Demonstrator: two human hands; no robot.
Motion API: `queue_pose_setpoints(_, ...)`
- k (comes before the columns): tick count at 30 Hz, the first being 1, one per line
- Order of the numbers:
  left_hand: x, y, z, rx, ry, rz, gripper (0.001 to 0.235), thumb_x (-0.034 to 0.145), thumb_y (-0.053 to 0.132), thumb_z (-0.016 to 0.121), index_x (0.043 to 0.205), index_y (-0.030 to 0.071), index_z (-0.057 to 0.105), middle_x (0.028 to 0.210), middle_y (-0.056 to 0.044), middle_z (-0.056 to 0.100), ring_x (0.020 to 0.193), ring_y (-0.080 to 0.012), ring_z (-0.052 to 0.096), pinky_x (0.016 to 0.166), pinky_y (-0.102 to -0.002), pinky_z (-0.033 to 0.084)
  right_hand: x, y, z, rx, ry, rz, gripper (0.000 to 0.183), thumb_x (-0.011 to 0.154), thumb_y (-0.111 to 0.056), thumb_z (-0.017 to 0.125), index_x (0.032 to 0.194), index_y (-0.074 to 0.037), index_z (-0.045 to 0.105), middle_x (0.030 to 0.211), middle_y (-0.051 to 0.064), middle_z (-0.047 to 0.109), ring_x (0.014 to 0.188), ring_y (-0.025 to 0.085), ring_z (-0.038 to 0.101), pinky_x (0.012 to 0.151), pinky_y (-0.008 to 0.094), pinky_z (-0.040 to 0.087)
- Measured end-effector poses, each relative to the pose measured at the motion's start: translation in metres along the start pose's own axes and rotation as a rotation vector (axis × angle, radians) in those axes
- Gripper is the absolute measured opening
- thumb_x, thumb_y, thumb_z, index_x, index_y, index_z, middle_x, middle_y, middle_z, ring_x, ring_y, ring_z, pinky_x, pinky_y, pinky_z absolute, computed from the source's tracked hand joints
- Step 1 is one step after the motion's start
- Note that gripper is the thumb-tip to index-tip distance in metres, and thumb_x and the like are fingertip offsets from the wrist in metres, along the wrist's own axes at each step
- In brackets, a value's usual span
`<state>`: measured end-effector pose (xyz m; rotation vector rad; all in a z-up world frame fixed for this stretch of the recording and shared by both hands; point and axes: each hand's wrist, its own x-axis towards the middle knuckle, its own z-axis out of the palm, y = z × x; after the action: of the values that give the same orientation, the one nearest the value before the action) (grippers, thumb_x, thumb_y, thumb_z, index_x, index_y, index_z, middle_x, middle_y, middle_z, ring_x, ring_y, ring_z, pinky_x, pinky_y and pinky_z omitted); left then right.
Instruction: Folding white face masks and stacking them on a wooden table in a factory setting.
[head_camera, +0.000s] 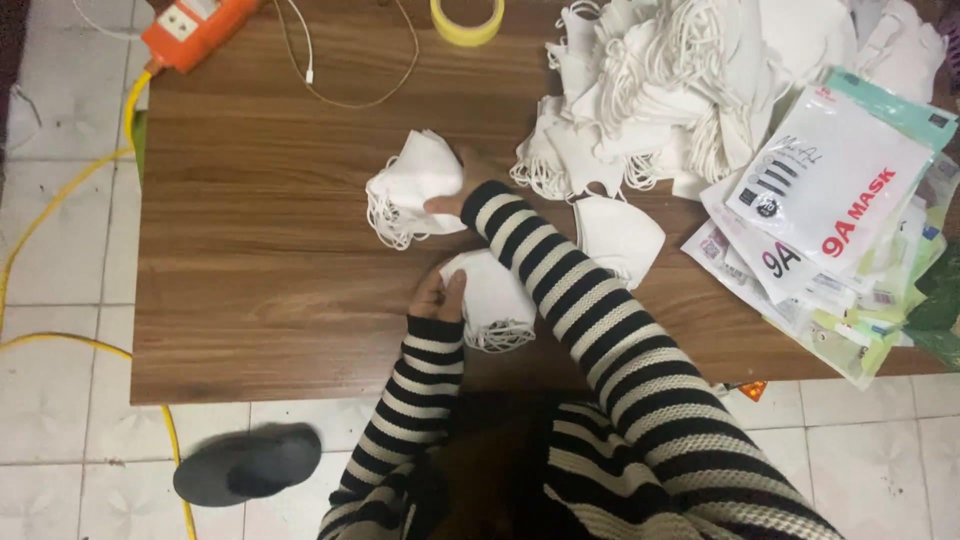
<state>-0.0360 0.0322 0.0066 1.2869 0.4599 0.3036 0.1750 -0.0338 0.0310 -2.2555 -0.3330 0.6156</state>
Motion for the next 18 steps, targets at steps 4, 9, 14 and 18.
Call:
queue_pose_setpoints(4, 0.006, -0.010, 0.000, -0.015, -0.031, 0.009, 0.022, 0.096, 0.021, 0.073, 0.115, 0.011, 0.075, 0.103, -0.017, 0.078, 0.098, -0.0205, 0.072, 0.086, -0.039, 0.062, 0.006, 0.033, 0.000, 0.032, -0.041, -0.039, 0.105, 0.068, -0.063, 0.088, 0.147, -0.010, 0.045, 0.146, 0.020, 0.054, 0.138, 0.036, 0.051, 0.119, 0.043, 0.040)
queue_pose_setpoints(9, 0.001, -0.014, 0.002, -0.020, -0.032, -0.023, 0.028, 0.099, 0.021, 0.070, 0.121, 0.005, 0.071, 0.111, -0.020, 0.075, 0.104, -0.0231, 0.069, 0.094, -0.042, 0.060, -0.052, 0.075, -0.087, -0.028, 0.071, -0.053, 0.090, 0.068, -0.064, 0.086, 0.142, -0.025, 0.052, 0.131, 0.018, 0.063, 0.127, 0.041, 0.057, 0.111, 0.049, 0.046)
queue_pose_setpoints(14, 0.002, 0.006, 0.007, 0.046, -0.020, -0.055, 0.023, 0.098, 0.020, 0.070, 0.118, 0.009, 0.073, 0.102, -0.016, 0.076, 0.095, -0.0190, 0.069, 0.086, -0.039, 0.062, -0.138, 0.110, -0.181, -0.021, 0.149, 0.026, 0.082, 0.068, -0.046, 0.092, 0.136, -0.013, 0.060, 0.119, 0.024, 0.067, 0.119, 0.041, 0.062, 0.102, 0.049, 0.050)
queue_pose_setpoints(18, 0.029, -0.059, -0.007, 0.115, -0.069, -0.080, 0.024, 0.097, 0.025, 0.075, 0.117, 0.012, 0.075, 0.100, -0.014, 0.077, 0.091, -0.0190, 0.073, 0.082, -0.038, 0.063, -0.151, 0.134, -0.181, -0.120, 0.193, 0.139, 0.074, 0.070, -0.037, 0.092, 0.134, -0.014, 0.064, 0.122, 0.019, 0.069, 0.122, 0.037, 0.062, 0.105, 0.047, 0.049)
